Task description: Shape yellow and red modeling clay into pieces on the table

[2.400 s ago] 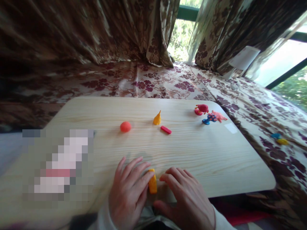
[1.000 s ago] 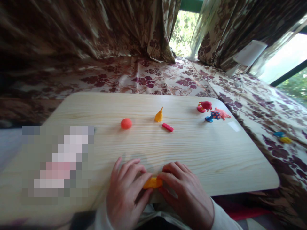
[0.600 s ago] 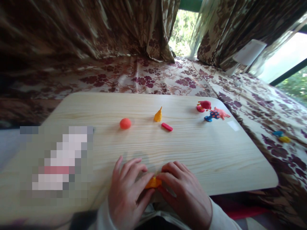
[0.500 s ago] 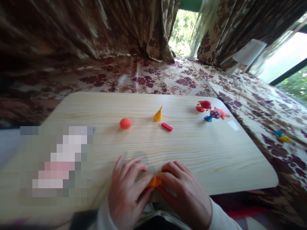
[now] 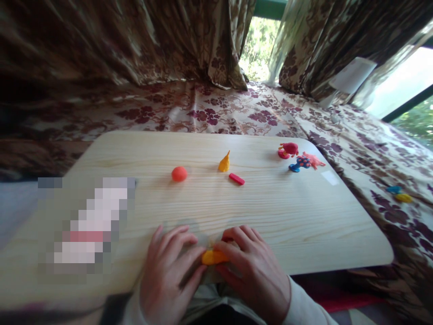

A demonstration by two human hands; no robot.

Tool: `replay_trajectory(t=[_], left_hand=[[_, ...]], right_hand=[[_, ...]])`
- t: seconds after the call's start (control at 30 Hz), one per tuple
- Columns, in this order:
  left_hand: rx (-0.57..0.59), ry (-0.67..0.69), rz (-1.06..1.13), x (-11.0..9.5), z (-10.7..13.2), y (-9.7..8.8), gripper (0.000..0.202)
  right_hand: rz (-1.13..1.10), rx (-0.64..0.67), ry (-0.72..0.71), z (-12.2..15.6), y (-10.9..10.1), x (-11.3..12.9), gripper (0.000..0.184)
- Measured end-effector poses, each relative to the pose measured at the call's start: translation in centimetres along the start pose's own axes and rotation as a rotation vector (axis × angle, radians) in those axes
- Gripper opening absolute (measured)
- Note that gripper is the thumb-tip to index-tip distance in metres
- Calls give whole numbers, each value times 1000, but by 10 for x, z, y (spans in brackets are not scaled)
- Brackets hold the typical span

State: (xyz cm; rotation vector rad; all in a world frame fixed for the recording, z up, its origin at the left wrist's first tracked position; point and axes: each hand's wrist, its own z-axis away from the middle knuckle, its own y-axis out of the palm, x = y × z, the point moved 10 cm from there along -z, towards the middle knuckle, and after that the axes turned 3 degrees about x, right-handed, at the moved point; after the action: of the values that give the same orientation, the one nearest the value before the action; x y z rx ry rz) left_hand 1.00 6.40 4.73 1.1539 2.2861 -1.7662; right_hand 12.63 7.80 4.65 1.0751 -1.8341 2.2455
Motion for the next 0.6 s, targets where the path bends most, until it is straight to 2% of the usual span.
replay_trajectory(t=[0.1,0.37,0.5,0.6], left_hand=[[-6,4,1,0,-1,1,15],[6,19,-14,-1,-1,2,16],[18,13,-22,1,0,3,18],[35,16,-10,1,0,5,21]], right_hand=[[4,-7,-22,-2,1,3,13],[7,0,-41,-5,0,0,11],[-28,-18,-46,-1,-4,-3,24],[-44,-23,-43,3,-6,-5,19]])
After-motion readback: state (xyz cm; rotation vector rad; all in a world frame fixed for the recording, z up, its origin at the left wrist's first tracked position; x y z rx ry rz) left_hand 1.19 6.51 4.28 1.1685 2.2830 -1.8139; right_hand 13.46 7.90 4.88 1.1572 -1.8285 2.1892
